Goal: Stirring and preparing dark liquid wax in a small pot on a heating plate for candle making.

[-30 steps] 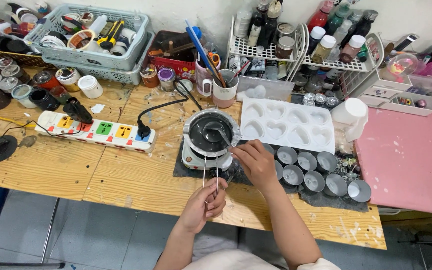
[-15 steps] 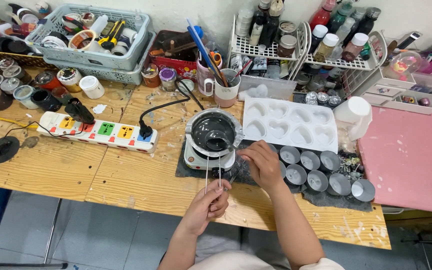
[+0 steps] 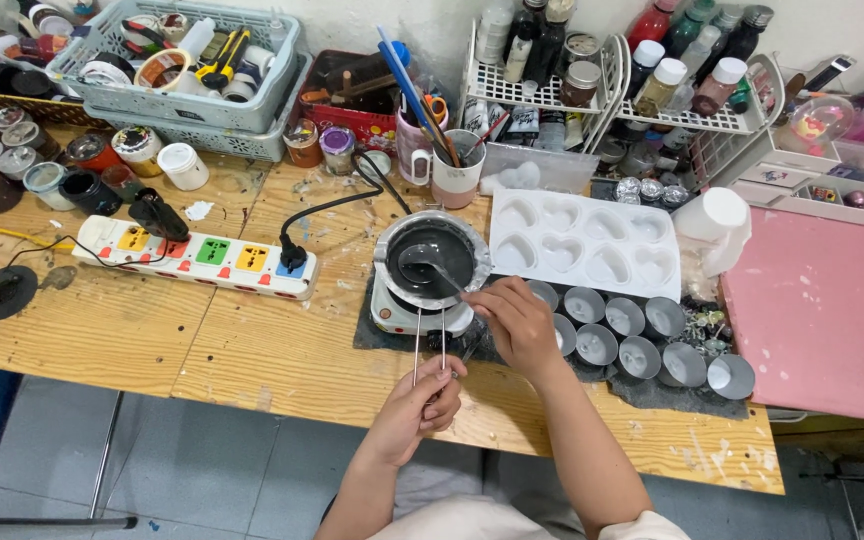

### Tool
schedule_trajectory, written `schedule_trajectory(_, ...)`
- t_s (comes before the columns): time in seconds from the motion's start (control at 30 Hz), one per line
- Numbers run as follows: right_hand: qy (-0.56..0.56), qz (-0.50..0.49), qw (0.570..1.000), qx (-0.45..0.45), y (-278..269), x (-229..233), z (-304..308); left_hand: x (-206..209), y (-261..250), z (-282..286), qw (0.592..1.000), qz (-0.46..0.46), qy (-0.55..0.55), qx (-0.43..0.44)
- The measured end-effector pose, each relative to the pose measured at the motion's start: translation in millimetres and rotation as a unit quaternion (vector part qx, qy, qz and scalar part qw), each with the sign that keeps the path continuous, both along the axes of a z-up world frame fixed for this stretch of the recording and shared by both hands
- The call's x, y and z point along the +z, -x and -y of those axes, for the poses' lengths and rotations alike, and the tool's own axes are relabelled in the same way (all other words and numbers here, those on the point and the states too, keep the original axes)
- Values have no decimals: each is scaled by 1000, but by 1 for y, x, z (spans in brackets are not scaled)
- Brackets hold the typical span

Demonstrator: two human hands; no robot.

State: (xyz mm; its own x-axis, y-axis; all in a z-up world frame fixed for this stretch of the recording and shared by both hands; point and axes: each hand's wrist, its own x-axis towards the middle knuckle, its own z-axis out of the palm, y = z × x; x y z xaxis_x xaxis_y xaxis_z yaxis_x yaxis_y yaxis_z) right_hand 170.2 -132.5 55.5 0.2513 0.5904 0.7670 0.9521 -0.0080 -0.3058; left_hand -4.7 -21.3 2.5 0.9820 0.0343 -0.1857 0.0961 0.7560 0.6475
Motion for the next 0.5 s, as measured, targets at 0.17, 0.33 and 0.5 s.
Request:
schedule_trajectory(0.17, -23, -12, 1000, 12, -6, -11, 7, 0, 0, 1, 1000, 12, -3, 2)
schedule_trajectory(0.33, -31, 3, 999, -30, -6, -10, 9, -3, 0, 1, 1000, 20, 17, -3)
schedule_trajectory(0.5, 1, 56, 996, -65, -3, -5, 3, -3, 1, 1, 999, 33, 1, -2)
